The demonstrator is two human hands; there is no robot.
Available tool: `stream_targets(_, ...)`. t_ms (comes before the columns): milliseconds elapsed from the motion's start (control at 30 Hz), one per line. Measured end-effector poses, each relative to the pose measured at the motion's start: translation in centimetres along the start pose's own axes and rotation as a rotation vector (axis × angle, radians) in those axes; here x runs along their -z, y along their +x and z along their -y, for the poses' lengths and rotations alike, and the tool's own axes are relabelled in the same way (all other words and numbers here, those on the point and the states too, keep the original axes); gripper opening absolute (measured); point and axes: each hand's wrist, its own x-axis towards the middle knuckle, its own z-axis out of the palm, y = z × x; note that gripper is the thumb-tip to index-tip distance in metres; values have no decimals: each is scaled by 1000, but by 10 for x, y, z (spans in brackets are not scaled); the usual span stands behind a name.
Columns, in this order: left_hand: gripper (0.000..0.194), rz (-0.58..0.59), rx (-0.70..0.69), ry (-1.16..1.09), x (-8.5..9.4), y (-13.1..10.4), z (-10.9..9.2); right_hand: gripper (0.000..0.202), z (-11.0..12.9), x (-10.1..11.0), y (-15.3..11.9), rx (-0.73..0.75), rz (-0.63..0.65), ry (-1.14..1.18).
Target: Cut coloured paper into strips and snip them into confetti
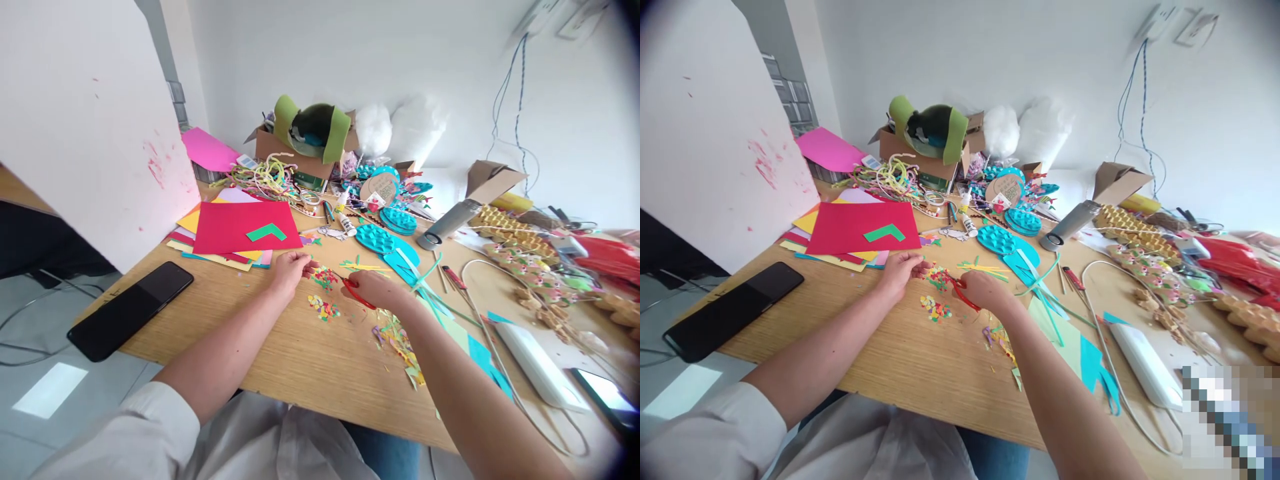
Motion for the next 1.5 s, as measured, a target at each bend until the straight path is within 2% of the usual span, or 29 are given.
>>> stream_targets(100,9,5,2,-14,1,1,-1,32,5,-4,-6,-80,-91,-102)
stream_targets(300,14,64,-2,19,0,0,0,25,8,-10,-12,-60,-286,-157)
stream_targets(367,13,113,-13,35,0,-1,1,23,5,-11,-10,-107,-332,-13)
stream_targets(467,16,193,-23,61,-1,-2,4,17,6,-9,-5,-155,-365,415)
stream_targets(567,22,263,-33,97,-3,-4,6,14,14,-5,1,-115,-431,805)
stream_targets(633,26,298,-50,120,-4,-6,6,13,22,-3,7,-74,-451,917)
stream_targets(800,32,331,-57,162,-6,-8,5,12,33,-2,17,-88,-460,834)
stream_targets(1000,28,326,-36,189,-8,-9,4,13,36,1,18,-129,-477,648)
stream_targets(1133,27,237,-35,159,-5,-6,0,12,21,5,6,-138,-473,599)
stream_targets(1233,31,94,-44,66,1,0,-3,9,-2,-1,-14,-154,-369,549)
stream_targets(1367,31,-72,-84,-43,7,9,-5,8,-38,-21,-45,-255,-271,447)
stream_targets(1500,29,-122,-111,-51,9,12,-4,9,-63,-42,-68,-248,-238,365)
